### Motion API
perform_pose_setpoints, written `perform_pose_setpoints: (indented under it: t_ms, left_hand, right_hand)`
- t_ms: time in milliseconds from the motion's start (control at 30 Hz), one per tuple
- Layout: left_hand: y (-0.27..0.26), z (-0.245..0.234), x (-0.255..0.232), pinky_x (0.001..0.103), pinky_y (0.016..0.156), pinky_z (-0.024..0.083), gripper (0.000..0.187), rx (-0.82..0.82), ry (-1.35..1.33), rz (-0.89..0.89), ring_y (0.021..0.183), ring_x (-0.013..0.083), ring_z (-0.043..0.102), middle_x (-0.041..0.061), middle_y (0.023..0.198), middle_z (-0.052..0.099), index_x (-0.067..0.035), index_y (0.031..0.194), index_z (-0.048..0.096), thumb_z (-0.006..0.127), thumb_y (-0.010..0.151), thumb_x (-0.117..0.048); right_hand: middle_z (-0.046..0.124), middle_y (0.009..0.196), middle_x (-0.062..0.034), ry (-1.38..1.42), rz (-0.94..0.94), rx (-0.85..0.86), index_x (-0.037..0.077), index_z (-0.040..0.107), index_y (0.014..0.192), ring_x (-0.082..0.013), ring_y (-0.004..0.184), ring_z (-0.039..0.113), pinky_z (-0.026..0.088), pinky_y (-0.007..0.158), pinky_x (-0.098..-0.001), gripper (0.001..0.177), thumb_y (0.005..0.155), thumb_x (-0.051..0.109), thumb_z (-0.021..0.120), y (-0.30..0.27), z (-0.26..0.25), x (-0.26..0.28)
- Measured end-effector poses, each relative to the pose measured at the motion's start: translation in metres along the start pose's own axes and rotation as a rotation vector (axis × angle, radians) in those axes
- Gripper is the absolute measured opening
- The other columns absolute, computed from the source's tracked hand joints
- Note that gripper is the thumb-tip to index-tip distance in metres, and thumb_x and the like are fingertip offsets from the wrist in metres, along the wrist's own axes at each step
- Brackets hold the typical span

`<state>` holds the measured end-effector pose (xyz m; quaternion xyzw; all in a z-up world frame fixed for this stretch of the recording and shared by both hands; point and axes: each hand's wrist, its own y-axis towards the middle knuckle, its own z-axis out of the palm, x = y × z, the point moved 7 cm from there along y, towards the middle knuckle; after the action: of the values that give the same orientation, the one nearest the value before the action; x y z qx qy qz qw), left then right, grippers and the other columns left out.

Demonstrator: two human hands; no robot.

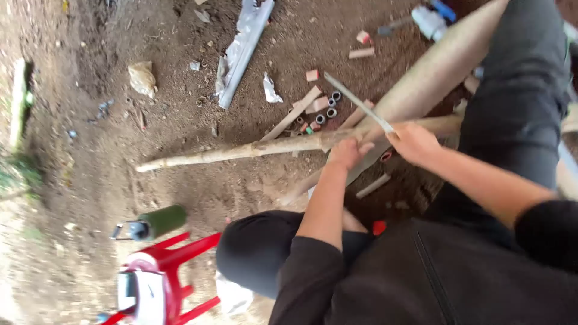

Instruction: Sawing through a bamboo pole and a PVC pipe using a handheld hacksaw blade.

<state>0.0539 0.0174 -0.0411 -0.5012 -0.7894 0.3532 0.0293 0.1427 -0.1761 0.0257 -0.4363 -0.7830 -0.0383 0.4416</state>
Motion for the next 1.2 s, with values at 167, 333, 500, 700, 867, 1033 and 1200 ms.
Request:
perform_pose_setpoints:
  t_ms: [167, 333, 500, 700, 867, 1033, 1200]
  left_hand:
    - [0.005, 0.003, -0.011, 0.053, 0.09, 0.057, 0.065, -0.031, 0.061, 0.069, 0.101, 0.0391, 0.074, 0.014, 0.115, 0.078, -0.012, 0.121, 0.074, 0.044, 0.101, -0.065]
    - [-0.002, 0.004, -0.018, 0.051, 0.084, 0.059, 0.066, -0.014, 0.007, -0.001, 0.095, 0.0365, 0.075, 0.011, 0.113, 0.079, -0.013, 0.119, 0.075, 0.043, 0.1, -0.068]
    - [-0.003, 0.004, -0.023, 0.038, 0.081, 0.066, 0.054, 0.026, 0.073, -0.003, 0.088, 0.0214, 0.075, 0.007, 0.103, 0.075, -0.012, 0.114, 0.067, 0.049, 0.104, -0.062]
    - [0.003, 0.015, -0.016, 0.04, 0.074, 0.064, 0.06, -0.076, 0.087, 0.014, 0.091, 0.022, 0.074, 0.006, 0.123, 0.075, -0.02, 0.13, 0.064, 0.049, 0.098, -0.068]
    - [0.001, 0.017, -0.015, 0.038, 0.07, 0.056, 0.059, -0.047, 0.123, -0.002, 0.082, 0.0204, 0.069, 0.002, 0.093, 0.072, -0.021, 0.104, 0.056, 0.038, 0.098, -0.076]
    - [0.004, 0.018, -0.012, 0.04, 0.071, 0.056, 0.058, -0.004, 0.165, -0.013, 0.082, 0.0211, 0.07, 0.003, 0.093, 0.073, -0.021, 0.107, 0.057, 0.036, 0.101, -0.074]
    - [0.008, 0.028, -0.007, 0.052, 0.094, 0.059, 0.036, -0.046, 0.118, 0.057, 0.111, 0.035, 0.076, 0.013, 0.113, 0.076, -0.021, 0.108, 0.054, 0.045, 0.101, -0.055]
  right_hand:
    - [0.075, 0.084, -0.0203, -0.112, 0.127, 0.059, 0.002, 0.065, 0.096, -0.0461, 0.076, 0.067, 0.052, 0.074, -0.0545, 0.034, 0.106, 0.034, 0.057, -0.065, 0.003, -0.063]
    - [0.073, 0.08, -0.0227, -0.225, 0.067, 0.008, 0.004, 0.059, 0.102, -0.0505, 0.074, 0.067, 0.05, 0.07, -0.058, 0.026, 0.108, 0.029, 0.061, -0.099, 0.008, -0.088]
    - [0.071, 0.076, -0.0195, -0.358, -0.01, -0.06, 0.006, 0.059, 0.098, -0.0481, 0.068, 0.065, 0.05, 0.065, -0.0568, 0.027, 0.113, 0.029, 0.06, -0.106, -0.009, -0.062]
    - [0.071, 0.074, -0.0206, -0.39, -0.009, -0.032, 0.005, 0.06, 0.093, -0.0477, 0.068, 0.066, 0.05, 0.064, -0.0568, 0.028, 0.109, 0.028, 0.063, -0.114, -0.013, -0.058]
    - [0.074, 0.078, -0.02, -0.372, 0.116, 0.097, 0.006, 0.064, 0.096, -0.0464, 0.072, 0.069, 0.052, 0.067, -0.0555, 0.028, 0.108, 0.031, 0.059, -0.118, -0.017, -0.054]
    - [0.079, 0.09, -0.0196, -0.535, 0.218, 0.231, 0.009, 0.063, 0.106, -0.0454, 0.082, 0.074, 0.057, 0.075, -0.0542, 0.031, 0.112, 0.038, 0.05, -0.123, -0.014, -0.056]
    - [0.069, 0.081, 0.0029, -1.162, -0.369, 0.178, 0.027, 0.066, 0.086, -0.019, 0.083, 0.08, 0.065, 0.078, -0.0301, 0.017, 0.098, 0.036, 0.059, -0.084, 0.033, -0.044]
